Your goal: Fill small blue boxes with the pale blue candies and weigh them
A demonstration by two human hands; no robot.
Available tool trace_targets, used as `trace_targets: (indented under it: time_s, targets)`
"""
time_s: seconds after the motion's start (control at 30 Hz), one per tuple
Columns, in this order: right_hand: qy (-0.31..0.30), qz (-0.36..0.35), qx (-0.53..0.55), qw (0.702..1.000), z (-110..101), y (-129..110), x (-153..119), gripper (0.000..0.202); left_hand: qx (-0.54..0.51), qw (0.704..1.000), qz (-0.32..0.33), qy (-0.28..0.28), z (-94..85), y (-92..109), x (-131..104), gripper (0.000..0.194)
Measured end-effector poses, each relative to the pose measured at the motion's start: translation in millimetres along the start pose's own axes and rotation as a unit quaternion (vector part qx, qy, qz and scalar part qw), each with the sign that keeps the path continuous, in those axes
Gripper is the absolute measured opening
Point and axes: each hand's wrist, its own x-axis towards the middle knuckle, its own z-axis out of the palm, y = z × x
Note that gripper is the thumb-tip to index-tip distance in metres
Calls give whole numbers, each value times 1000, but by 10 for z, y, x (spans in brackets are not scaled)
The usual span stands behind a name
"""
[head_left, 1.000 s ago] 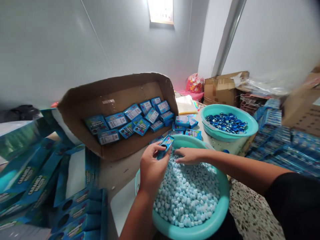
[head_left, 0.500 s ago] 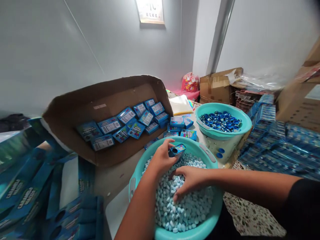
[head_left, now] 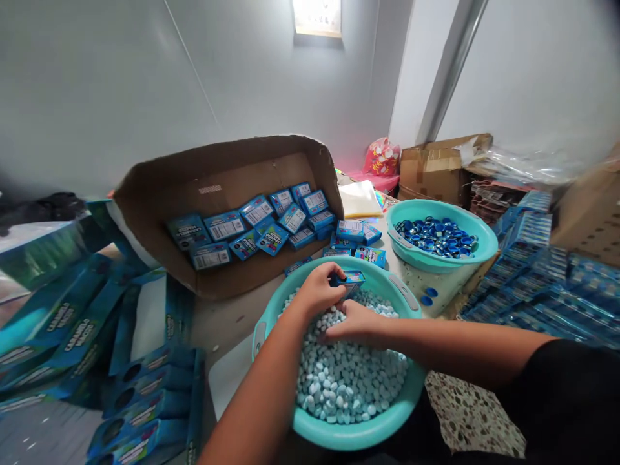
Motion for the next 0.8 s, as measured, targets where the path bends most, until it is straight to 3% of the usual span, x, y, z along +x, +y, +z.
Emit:
trace_targets:
  time_s: [0.07, 0.1, 0.27, 0.4, 0.57, 0.67, 0.8]
  targets:
    - [5, -88, -34, 995, -24, 27, 34, 53, -11, 1000, 6, -2, 14, 101, 57, 22]
    - [14, -100, -52, 993, -33, 35, 51, 53, -17, 1000, 13, -7, 24, 157, 104, 25]
    - [51, -47, -125, 990, -81, 52, 109, 31, -34, 998, 49, -18, 67, 287, 386, 32]
    - [31, -109, -84, 990, -139, 21, 92, 15, -16, 998, 48, 44, 22, 142, 399, 34]
    - [37, -64, 1, 997, -164, -100, 52, 24, -21, 992, 21, 123, -65, 26, 290, 27]
    - [54, -79, 40, 995, -173, -146, 60, 23, -82, 990, 11, 111, -45, 64, 299, 34]
    - [98, -104, 93, 985, -217, -153, 74, 22, -218, 974, -11, 66, 8, 120, 337, 57]
